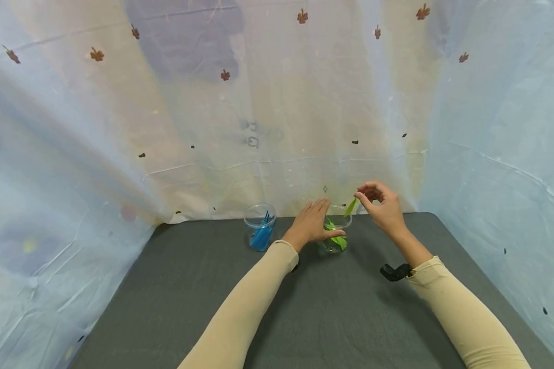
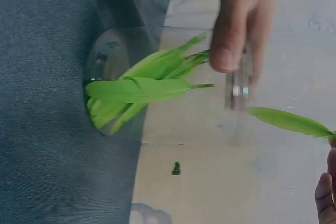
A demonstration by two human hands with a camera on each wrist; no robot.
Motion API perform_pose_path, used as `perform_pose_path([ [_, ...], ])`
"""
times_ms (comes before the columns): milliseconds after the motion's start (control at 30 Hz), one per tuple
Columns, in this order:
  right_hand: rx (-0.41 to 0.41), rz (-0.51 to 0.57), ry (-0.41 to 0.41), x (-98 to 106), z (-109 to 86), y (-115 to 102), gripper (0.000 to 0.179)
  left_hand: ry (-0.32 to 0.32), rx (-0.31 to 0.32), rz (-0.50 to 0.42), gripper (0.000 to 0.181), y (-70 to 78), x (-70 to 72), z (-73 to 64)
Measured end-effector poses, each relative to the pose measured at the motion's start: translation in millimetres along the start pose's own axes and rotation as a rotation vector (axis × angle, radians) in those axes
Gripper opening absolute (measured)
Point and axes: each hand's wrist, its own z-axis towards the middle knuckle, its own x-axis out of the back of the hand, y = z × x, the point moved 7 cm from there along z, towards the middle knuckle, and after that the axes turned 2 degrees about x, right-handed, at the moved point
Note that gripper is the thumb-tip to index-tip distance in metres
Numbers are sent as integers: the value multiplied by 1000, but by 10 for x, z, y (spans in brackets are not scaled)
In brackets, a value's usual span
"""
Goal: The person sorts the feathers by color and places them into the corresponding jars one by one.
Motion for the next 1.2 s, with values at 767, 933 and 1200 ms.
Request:
perform_pose_path([
  [767, -136, -127, -233, -339, -189, 298, 15, -6, 1, 0, 112, 27, -3, 3],
  [933, -132, -121, -253, -378, -204, 317, 14, 8, -6, -10, 111, 21, 11, -10],
  [1200, -154, -148, -294, -434, -235, 364, 15, -3, 2, -18, 111, 14, 19, -6],
])
